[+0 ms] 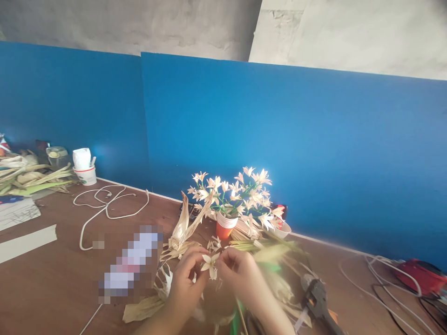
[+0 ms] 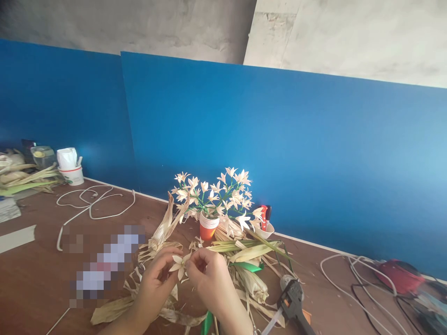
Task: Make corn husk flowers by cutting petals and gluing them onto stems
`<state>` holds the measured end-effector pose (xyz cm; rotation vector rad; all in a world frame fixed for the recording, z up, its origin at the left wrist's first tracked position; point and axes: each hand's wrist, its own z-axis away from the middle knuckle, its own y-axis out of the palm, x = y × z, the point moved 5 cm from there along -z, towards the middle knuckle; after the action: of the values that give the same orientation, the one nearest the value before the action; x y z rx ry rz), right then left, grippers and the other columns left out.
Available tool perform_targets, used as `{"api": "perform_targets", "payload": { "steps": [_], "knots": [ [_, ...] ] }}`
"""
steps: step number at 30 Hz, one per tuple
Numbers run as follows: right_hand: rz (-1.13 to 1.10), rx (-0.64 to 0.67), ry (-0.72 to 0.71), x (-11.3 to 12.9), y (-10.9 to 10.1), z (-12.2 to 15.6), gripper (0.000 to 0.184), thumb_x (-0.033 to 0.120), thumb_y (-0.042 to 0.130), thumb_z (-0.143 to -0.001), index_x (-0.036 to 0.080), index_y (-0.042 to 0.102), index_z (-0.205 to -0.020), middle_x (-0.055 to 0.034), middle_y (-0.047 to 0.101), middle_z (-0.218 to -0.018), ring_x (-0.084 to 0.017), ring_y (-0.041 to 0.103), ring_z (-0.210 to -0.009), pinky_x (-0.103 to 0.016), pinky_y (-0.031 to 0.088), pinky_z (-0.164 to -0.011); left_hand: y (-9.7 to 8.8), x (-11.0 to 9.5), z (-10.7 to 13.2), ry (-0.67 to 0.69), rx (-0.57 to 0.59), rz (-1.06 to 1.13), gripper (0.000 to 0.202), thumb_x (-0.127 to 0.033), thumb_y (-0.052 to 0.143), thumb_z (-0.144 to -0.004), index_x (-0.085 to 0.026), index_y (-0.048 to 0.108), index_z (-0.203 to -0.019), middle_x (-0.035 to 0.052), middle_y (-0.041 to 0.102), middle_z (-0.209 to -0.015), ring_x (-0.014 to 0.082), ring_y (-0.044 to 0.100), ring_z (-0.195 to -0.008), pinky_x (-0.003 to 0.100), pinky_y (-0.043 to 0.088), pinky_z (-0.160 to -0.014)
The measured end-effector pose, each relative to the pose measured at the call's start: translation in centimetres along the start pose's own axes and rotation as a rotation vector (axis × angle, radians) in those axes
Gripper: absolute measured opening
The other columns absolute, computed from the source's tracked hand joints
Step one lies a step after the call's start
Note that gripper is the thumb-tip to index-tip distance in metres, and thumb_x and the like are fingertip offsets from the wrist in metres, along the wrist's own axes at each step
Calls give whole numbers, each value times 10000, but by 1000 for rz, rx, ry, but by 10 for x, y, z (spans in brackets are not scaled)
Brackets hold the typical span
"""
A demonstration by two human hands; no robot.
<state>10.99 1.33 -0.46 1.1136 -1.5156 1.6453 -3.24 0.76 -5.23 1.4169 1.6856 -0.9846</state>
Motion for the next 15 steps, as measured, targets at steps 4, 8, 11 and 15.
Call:
{"api": "perform_targets", "payload": {
  "steps": [4,8,11,15],
  "knots": [
    [14,-1,0,1,1,1,147,210,507,-760,170,541,-622,44,478,-576,-105,425,-572,-216,328,-536,0,-3,-1,8,0,6,111,-164,566,-793,-209,666,-814,69,641,-955,209,626,-887,271,521,-680],
    [17,1,6,1,1,2,143,209,505,-757,172,537,-623,45,472,-575,-105,424,-571,-217,327,-535,-1,-2,0,16,-8,10,125,-145,552,-792,-213,656,-804,65,632,-968,205,620,-909,260,515,-675],
    [21,5,14,2,0,1,152,214,510,-756,176,521,-609,49,458,-564,-104,423,-562,-220,325,-531,0,-1,0,27,-8,8,131,-146,547,-792,-216,657,-797,63,633,-965,207,615,-925,260,514,-683],
    [3,12,32,3,0,1,162,221,510,-755,180,506,-599,50,451,-556,-106,426,-553,-223,327,-526,0,-2,0,21,-5,-1,125,-155,545,-788,-208,658,-789,65,635,-949,210,617,-921,271,518,-698]
  ]
}}
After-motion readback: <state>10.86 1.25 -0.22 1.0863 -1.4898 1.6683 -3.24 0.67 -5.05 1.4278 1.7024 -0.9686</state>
